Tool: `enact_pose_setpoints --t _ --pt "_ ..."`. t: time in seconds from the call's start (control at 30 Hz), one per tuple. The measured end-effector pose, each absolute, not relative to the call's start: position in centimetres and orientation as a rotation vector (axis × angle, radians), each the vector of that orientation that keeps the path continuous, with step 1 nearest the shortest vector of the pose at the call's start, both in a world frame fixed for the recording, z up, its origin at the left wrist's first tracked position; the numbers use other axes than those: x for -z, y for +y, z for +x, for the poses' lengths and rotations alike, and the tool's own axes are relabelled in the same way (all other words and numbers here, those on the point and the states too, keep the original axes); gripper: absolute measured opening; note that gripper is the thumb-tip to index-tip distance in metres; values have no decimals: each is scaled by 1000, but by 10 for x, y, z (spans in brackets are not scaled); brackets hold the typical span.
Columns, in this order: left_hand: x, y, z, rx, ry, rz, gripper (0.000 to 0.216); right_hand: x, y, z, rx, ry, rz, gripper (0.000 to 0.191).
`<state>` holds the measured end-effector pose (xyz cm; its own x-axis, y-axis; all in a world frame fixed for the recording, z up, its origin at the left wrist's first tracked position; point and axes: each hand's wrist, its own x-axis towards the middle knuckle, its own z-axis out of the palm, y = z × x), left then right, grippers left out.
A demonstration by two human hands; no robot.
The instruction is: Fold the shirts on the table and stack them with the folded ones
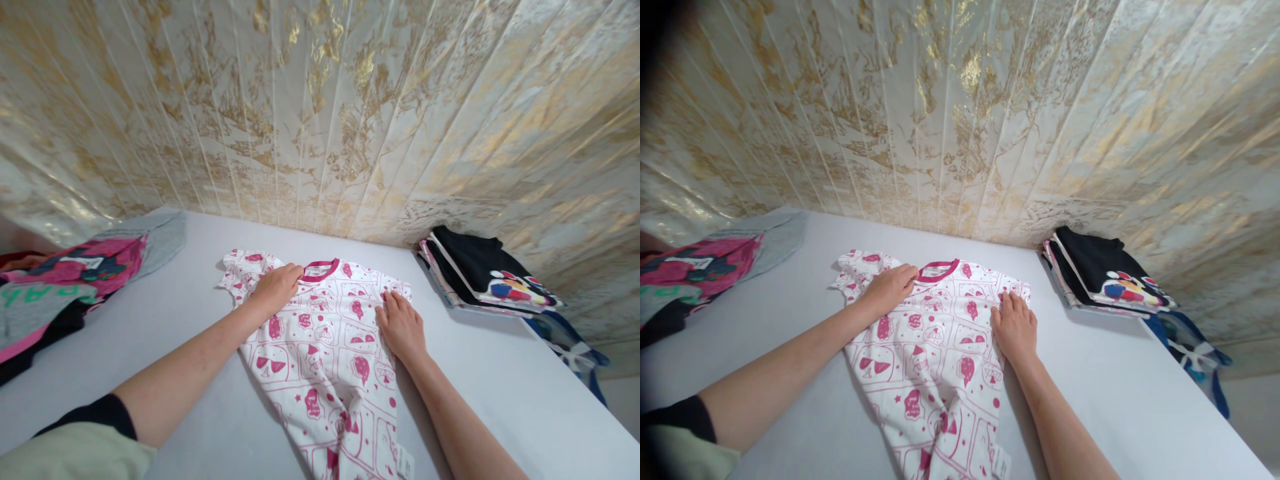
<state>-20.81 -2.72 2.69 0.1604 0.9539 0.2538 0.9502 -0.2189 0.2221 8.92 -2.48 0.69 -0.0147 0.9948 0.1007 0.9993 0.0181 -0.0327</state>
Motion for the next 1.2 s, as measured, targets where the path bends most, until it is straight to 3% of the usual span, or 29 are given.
enact_pose_setpoints --t 0.33,0.7,0.83,0.97,1.03,1.2 --pt "-24 -24 -211 -570 2027 2158 29 -6 -24 90 78 -2175 -2134 53" --pt "-32 -26 -208 -418 2031 2106 9 -8 -25 89 70 -2176 -2135 53" --pt "-28 -20 -213 -773 2060 1890 8 -7 -25 89 79 -2181 -2133 53" --pt "-28 -12 -223 -1399 2099 1727 28 -6 -25 90 87 -2180 -2127 53" --pt "-29 -12 -222 -1491 2108 1881 38 -6 -25 90 86 -2179 -2125 53" --pt "-24 -25 -196 -1021 1776 2348 30 -6 -24 90 87 -2179 -2138 53"
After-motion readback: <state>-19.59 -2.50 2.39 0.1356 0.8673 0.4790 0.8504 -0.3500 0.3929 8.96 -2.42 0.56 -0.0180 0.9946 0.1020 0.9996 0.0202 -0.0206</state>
